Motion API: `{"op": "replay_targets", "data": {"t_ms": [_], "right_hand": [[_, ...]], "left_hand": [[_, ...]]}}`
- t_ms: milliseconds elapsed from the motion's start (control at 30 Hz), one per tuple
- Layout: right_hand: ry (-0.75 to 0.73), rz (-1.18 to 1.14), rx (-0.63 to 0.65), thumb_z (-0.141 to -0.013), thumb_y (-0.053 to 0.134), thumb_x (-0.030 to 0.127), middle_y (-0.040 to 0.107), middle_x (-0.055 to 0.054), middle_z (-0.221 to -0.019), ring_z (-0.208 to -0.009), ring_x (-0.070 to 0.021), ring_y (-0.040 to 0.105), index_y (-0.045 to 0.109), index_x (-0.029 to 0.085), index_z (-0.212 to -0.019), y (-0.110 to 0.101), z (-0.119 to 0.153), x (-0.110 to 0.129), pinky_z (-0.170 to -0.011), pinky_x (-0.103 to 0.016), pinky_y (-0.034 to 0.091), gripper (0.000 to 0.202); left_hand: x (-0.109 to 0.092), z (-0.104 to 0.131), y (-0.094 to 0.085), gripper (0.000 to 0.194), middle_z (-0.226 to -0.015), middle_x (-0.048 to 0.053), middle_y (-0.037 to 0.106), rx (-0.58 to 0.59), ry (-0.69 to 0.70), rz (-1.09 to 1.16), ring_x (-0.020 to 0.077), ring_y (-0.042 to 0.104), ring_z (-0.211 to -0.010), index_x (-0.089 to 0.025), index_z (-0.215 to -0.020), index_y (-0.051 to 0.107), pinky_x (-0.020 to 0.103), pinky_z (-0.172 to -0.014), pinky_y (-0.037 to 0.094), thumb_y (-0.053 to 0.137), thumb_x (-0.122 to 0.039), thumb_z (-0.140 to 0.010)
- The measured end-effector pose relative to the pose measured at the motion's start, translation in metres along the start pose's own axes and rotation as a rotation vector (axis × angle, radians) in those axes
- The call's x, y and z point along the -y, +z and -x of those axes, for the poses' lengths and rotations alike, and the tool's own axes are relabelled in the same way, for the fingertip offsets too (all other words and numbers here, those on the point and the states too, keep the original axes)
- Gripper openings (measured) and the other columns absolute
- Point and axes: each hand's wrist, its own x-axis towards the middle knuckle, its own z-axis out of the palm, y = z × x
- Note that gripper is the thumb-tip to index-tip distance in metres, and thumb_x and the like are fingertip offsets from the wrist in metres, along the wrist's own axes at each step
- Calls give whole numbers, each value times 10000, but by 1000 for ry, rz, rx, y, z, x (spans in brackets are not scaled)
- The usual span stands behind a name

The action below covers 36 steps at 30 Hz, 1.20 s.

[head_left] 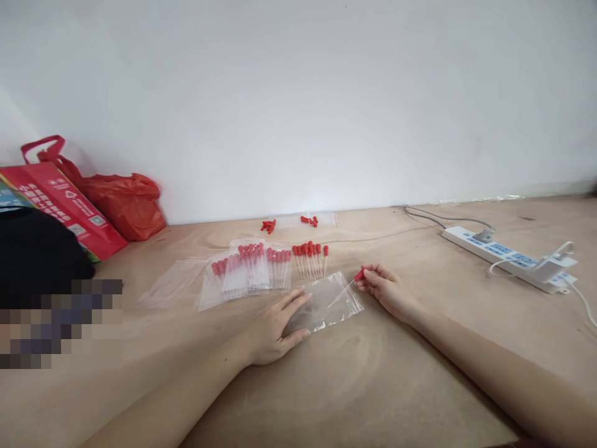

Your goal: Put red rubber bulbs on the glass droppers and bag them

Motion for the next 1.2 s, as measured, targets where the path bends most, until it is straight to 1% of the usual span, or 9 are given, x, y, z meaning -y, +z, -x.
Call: {"op": "replay_targets", "data": {"t_ms": [200,400,567,667,767,900,967,1067,1200], "right_hand": [[-12,379,329,-674,632,405,566,5,-672,-581,-89,492,570,167,-740,0,9,9,-555,-227,408,255],[-229,618,380,-672,643,375,548,-55,-949,-840,-161,529,652,193,-702,7,13,9,-739,-298,439,184],[-299,705,461,-764,541,343,555,-53,-1022,-956,-182,513,689,242,-768,2,8,7,-818,-318,422,179],[-259,722,335,-764,513,337,603,-51,-915,-820,-162,560,672,195,-753,1,-12,5,-724,-285,447,213],[-171,883,1,-731,525,322,618,-26,-706,-644,-141,551,640,172,-712,9,-45,1,-626,-260,431,191],[-112,900,-178,-713,527,381,632,-63,-764,-717,-178,569,621,155,-893,32,-87,-5,-679,-292,412,304],[-77,887,-248,-675,553,421,634,-85,-818,-802,-219,571,627,162,-895,44,-101,-9,-730,-330,396,347],[-31,833,-290,-595,619,401,640,-71,-795,-854,-248,563,648,191,-734,55,-111,-13,-764,-352,377,254],[13,668,-298,-564,629,303,627,-33,-663,-734,-197,581,607,189,-590,55,-111,-14,-679,-296,409,119]], "left_hand": [[0,-2,0,448,-1352,42,354,-15,55,-9,206,339,-1226,-243,-1249,372,372,-1005,310,437,-402,-836],[0,-1,1,431,-1338,56,378,-2,50,-38,224,331,-1232,-227,-1229,432,400,-1006,304,440,-402,-835],[2,-1,1,442,-1365,40,340,21,58,-61,214,303,-1250,-248,-1264,406,403,-1021,280,397,-422,-858],[3,-3,0,388,-1364,24,344,22,57,-51,197,297,-1255,-259,-1257,416,397,-1027,272,322,-368,-897],[4,-4,1,371,-1365,25,340,26,55,-33,189,281,-1264,-253,-1245,436,385,-1031,269,296,-328,-910],[4,-4,2,360,-1370,45,319,20,72,-35,207,241,-1281,-243,-1227,461,398,-1028,269,356,-318,-891],[4,-4,2,358,-1367,52,322,19,76,-43,207,241,-1281,-237,-1223,466,397,-1026,272,364,-311,-888],[3,-3,2,359,-1365,58,325,21,75,-53,204,242,-1280,-229,-1226,463,395,-1029,268,368,-298,-887],[2,-2,2,350,-1362,40,332,13,67,-42,208,258,-1273,-250,-1215,472,408,-1025,275,378,-307,-883]]}}
